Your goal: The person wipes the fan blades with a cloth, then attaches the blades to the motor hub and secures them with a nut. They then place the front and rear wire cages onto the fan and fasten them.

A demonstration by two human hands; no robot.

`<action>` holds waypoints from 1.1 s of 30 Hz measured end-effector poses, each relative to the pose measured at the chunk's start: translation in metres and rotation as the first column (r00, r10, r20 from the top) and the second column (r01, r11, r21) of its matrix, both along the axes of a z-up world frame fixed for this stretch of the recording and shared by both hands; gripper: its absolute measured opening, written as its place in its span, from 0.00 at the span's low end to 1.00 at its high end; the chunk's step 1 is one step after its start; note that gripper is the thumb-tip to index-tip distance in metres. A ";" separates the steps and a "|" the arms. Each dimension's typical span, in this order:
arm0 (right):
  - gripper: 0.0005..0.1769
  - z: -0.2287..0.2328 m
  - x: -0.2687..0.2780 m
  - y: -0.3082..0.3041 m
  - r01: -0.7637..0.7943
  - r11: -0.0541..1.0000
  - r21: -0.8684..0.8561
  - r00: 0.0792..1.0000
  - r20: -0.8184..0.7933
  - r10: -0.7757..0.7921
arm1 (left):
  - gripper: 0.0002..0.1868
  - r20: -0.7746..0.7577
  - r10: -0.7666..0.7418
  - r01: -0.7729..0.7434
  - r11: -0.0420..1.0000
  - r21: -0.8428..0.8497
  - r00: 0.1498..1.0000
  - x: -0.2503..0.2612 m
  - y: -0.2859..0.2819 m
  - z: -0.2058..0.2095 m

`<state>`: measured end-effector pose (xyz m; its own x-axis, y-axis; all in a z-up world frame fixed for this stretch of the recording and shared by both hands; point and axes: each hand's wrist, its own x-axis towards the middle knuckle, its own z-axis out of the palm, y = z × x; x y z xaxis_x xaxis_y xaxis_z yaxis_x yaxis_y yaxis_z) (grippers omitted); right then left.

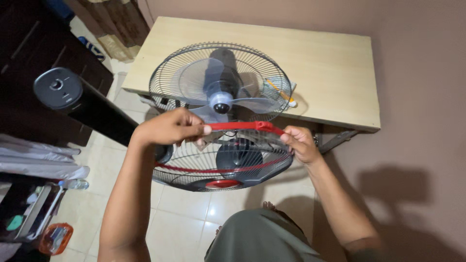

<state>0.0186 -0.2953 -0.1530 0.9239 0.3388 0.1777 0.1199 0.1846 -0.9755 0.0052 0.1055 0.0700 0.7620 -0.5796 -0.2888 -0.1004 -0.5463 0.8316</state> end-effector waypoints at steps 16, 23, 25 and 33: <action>0.13 0.004 0.003 -0.039 0.212 0.957 0.198 0.977 -0.078 -0.200 | 0.17 0.265 0.333 -0.196 0.878 -0.437 0.905 -0.025 0.063 -0.027; 0.10 0.013 -0.003 -0.027 0.188 0.938 0.292 0.980 -0.115 -0.160 | 0.15 0.479 0.317 -0.141 0.919 -0.367 0.819 -0.034 0.076 -0.037; 0.12 0.008 -0.001 -0.030 0.166 0.937 0.308 0.984 -0.106 -0.140 | 0.17 0.391 0.337 -0.175 0.902 -0.395 0.856 -0.034 0.077 -0.039; 0.14 -0.003 0.004 -0.050 0.212 0.914 0.345 0.976 -0.114 -0.184 | 0.23 0.063 0.472 -0.364 0.751 -0.551 0.879 -0.036 0.100 -0.070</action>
